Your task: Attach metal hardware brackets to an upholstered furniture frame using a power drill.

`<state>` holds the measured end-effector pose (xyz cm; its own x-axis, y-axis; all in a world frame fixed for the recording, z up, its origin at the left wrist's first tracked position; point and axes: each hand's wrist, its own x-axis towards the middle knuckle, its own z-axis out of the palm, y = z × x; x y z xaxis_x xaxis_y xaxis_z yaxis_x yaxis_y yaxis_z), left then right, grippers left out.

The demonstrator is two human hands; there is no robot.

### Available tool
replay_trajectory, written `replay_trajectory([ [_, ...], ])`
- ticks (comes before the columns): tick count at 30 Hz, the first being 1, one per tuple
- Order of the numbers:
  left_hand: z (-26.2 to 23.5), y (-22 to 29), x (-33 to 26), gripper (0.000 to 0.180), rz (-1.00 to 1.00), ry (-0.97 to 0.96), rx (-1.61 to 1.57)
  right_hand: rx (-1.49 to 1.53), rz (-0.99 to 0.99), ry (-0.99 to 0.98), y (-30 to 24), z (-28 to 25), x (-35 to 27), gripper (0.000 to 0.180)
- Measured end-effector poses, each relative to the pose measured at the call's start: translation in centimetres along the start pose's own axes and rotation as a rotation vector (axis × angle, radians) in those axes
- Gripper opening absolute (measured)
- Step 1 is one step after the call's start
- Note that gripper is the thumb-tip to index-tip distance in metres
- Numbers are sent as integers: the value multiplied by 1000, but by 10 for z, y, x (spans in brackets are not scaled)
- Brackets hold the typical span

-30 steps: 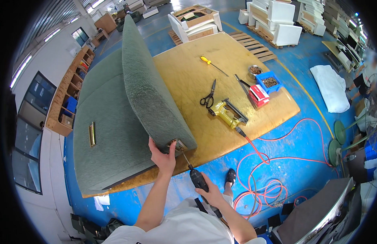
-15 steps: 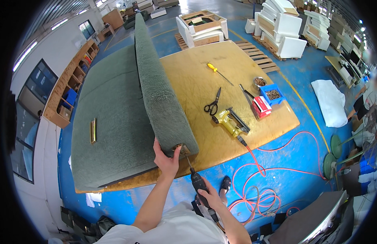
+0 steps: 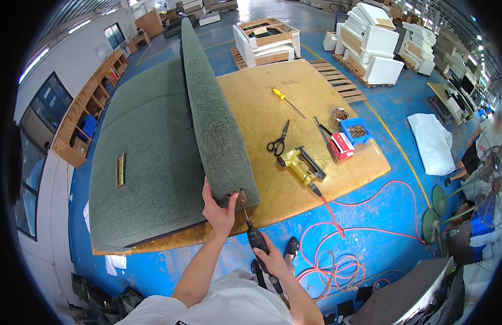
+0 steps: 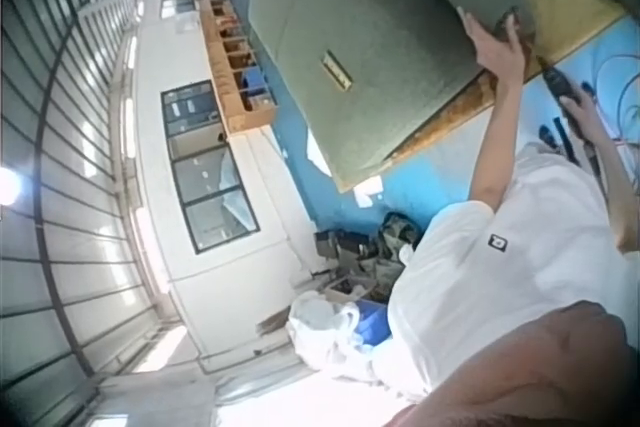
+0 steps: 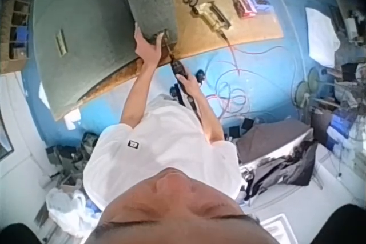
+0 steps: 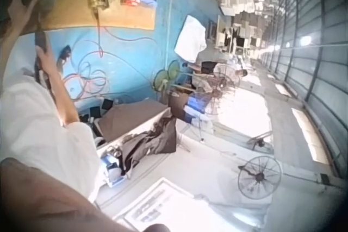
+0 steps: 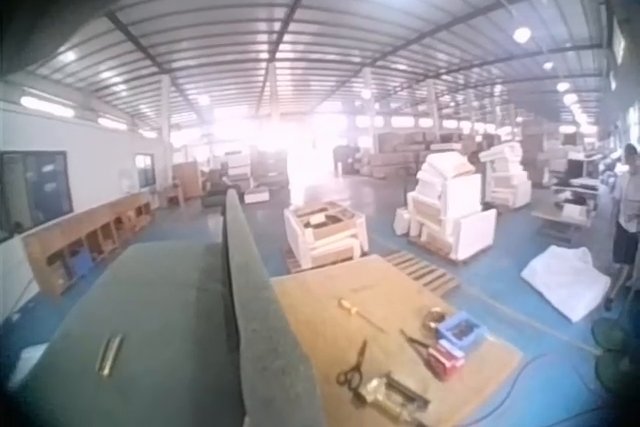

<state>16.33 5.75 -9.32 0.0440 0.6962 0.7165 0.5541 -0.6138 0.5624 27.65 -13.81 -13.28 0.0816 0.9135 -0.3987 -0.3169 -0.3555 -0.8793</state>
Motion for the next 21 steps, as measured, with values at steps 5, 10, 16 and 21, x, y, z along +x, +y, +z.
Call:
replay_trajectory([
  [5,-2,4,1,86,-29,-19,0,4,-23,8,8,-1,0,76],
  [10,-12,5,3,80,-38,-74,37,-440,-116,60,-13,-9,-28,87],
  [16,-15,2,7,78,2,-59,42,-401,-101,65,-45,-8,-41,86],
  [21,-16,-2,3,77,12,-42,30,-468,-182,85,-55,-8,-30,85],
])
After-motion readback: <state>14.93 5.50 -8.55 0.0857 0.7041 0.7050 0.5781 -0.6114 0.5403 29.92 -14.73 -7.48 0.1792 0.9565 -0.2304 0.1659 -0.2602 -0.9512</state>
